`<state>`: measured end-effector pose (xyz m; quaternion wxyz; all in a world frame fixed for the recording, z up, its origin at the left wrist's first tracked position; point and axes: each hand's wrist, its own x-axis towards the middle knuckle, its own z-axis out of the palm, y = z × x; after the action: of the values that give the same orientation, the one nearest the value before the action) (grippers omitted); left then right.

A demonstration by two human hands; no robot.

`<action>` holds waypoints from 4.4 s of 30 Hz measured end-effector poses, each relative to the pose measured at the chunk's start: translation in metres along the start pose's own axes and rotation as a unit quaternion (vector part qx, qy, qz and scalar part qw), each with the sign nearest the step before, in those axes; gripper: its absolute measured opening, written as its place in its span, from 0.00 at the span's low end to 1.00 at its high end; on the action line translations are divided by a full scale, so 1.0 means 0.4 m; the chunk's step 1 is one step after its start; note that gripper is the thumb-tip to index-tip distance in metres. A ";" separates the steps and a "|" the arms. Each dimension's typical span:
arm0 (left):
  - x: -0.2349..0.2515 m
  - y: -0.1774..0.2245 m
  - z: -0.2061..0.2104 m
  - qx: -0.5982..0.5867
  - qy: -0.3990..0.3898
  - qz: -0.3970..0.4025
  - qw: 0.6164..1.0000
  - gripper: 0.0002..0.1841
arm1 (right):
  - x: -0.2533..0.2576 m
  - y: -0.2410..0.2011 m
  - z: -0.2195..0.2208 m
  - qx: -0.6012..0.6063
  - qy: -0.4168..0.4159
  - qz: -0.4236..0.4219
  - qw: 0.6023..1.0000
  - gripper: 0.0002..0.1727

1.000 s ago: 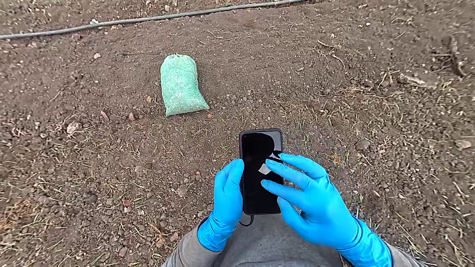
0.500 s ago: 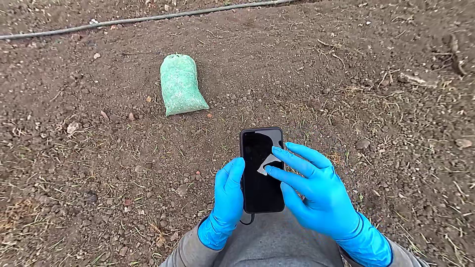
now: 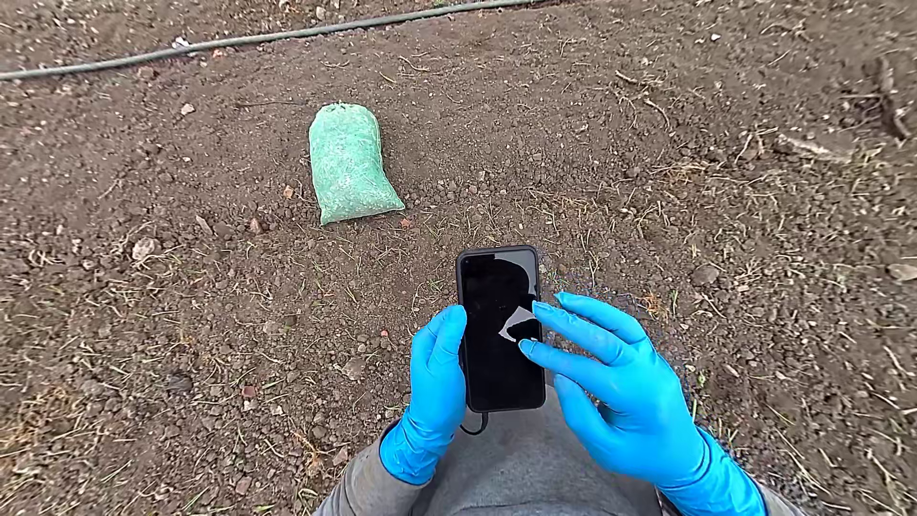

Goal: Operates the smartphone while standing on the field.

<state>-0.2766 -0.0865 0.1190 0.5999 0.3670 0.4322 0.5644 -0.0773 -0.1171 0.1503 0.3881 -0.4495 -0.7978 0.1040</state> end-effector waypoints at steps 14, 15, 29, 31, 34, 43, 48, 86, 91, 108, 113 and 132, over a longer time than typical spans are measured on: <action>0.017 0.006 -0.009 0.005 0.021 -0.008 1.000 0.24 | -0.074 -0.004 0.016 -0.007 -0.049 -0.061 0.997 0.18; 0.017 0.006 -0.008 0.005 0.022 -0.010 1.000 0.24 | -0.072 -0.006 0.013 -0.003 -0.039 -0.064 0.997 0.18; 0.007 -0.001 -0.002 0.005 0.003 -0.006 1.000 0.23 | -0.011 -0.002 0.008 -0.019 0.018 -0.009 1.000 0.20; 0.006 0.001 -0.002 0.000 -0.004 -0.005 1.000 0.23 | -0.005 -0.005 0.011 -0.021 0.000 -0.024 0.999 0.19; 0.004 0.004 -0.001 0.004 -0.010 -0.004 1.000 0.23 | 0.002 0.002 0.022 -0.033 -0.023 -0.049 0.998 0.19; 0.011 -0.001 -0.001 0.008 -0.017 0.001 1.000 0.24 | 0.110 0.022 -0.045 -0.090 0.069 0.050 0.992 0.23; 0.024 0.003 -0.009 0.000 -0.006 0.000 1.000 0.23 | 0.055 0.036 0.016 0.090 0.047 0.179 0.979 0.24; 0.650 -0.028 0.400 0.079 0.190 0.019 0.978 0.21 | 0.456 0.716 -0.054 0.108 0.004 0.008 0.994 0.26; 0.712 -0.032 0.465 0.080 0.202 0.010 0.976 0.20 | 0.509 0.777 -0.089 0.053 -0.063 -0.090 0.993 0.22; 0.944 0.002 0.414 0.020 0.129 0.020 0.991 0.19 | 0.624 0.828 -0.060 0.042 0.039 -0.094 0.994 0.18; 0.983 0.029 0.342 0.019 0.129 0.022 0.991 0.19 | 0.670 0.816 0.000 0.047 0.041 -0.101 0.993 0.17; 1.004 0.052 0.260 0.014 0.169 0.004 0.985 0.19 | 0.751 0.807 0.066 0.254 0.016 0.142 0.957 0.24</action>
<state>-0.1914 0.3200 0.1336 0.5110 0.2760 0.5338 0.6146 0.0208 0.3128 0.1243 0.4837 -0.4467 -0.6663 0.3500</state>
